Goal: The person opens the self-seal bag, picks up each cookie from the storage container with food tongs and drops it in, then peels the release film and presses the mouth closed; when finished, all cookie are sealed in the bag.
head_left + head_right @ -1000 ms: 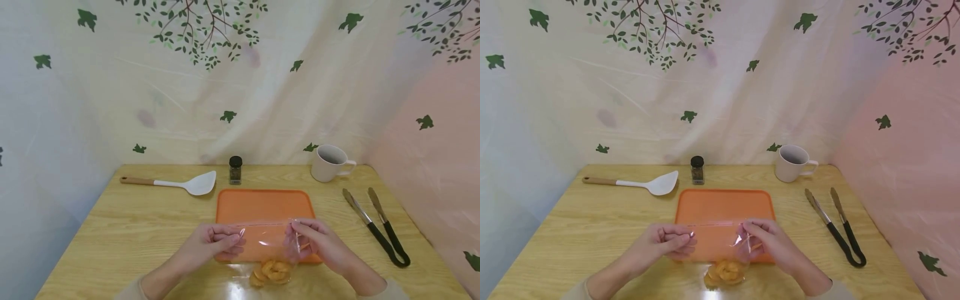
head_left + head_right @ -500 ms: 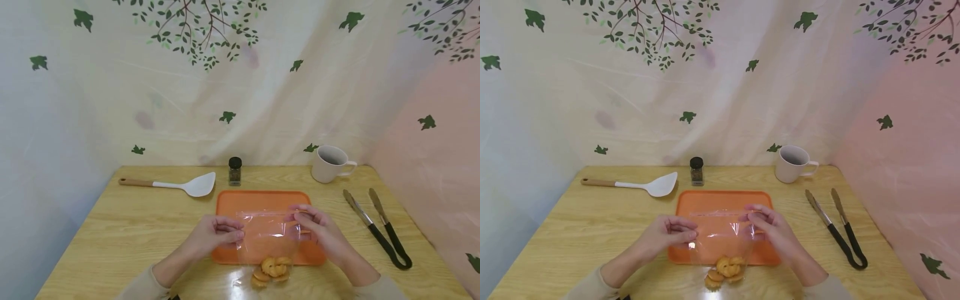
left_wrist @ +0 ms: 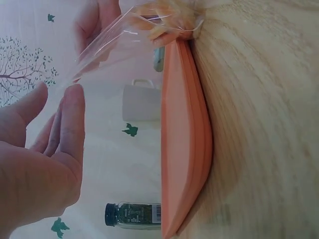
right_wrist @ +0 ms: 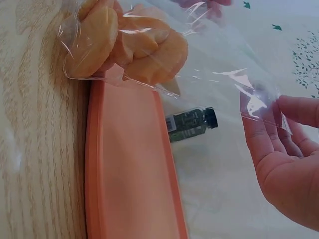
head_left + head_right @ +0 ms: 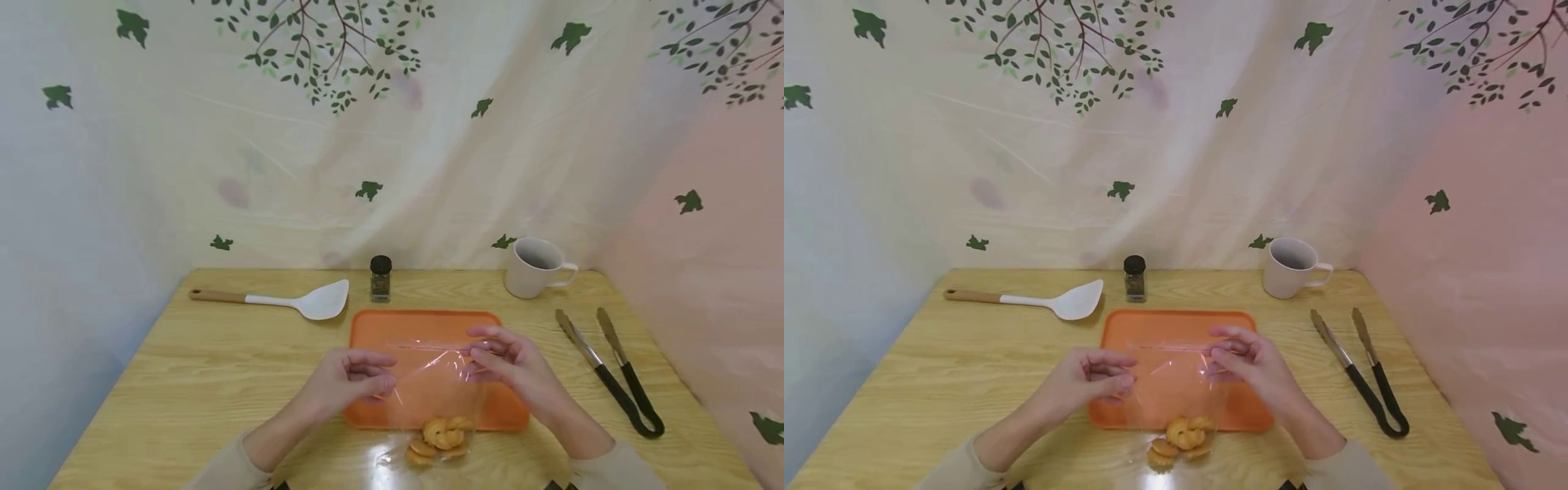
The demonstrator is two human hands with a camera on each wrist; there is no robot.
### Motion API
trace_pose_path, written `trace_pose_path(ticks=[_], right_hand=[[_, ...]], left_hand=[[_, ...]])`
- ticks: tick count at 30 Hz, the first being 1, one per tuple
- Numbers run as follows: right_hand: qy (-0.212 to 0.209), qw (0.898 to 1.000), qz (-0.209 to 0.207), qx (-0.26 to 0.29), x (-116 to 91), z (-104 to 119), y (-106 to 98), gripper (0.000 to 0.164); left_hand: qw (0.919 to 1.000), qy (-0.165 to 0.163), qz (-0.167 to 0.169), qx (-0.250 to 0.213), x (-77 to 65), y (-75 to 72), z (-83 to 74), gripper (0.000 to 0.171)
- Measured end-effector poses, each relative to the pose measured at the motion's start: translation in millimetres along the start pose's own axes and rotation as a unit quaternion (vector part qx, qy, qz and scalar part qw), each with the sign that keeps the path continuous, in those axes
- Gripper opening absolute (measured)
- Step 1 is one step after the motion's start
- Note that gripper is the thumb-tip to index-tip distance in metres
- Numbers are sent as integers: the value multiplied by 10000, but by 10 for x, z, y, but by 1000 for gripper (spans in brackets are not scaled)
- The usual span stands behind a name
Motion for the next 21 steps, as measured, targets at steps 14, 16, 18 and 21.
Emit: trace_pose_path(ticks=[14,16,18,21], right_hand=[[-1633,8636,72,-4769,230,455,423,41],[-2066,8340,235,-5111,317,462,543,41],[-2273,8170,318,-5290,385,443,638,39],[-2242,8084,314,-5434,441,384,716,36]], left_hand=[[9968,138,-139,778,-67,51,10,24],[9961,176,-142,852,-69,56,4,25],[9956,234,-146,892,-70,67,-1,24],[9946,357,-137,960,-71,90,0,22]])
Point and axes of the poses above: each hand's wrist, its own x-axis towards the middle knuckle, its own y-axis out of the palm, z = x × y, the point moved 3 cm from there along x, towards the middle knuckle, and after that the axes turned 12 degrees about z, right-handed, at the moved point
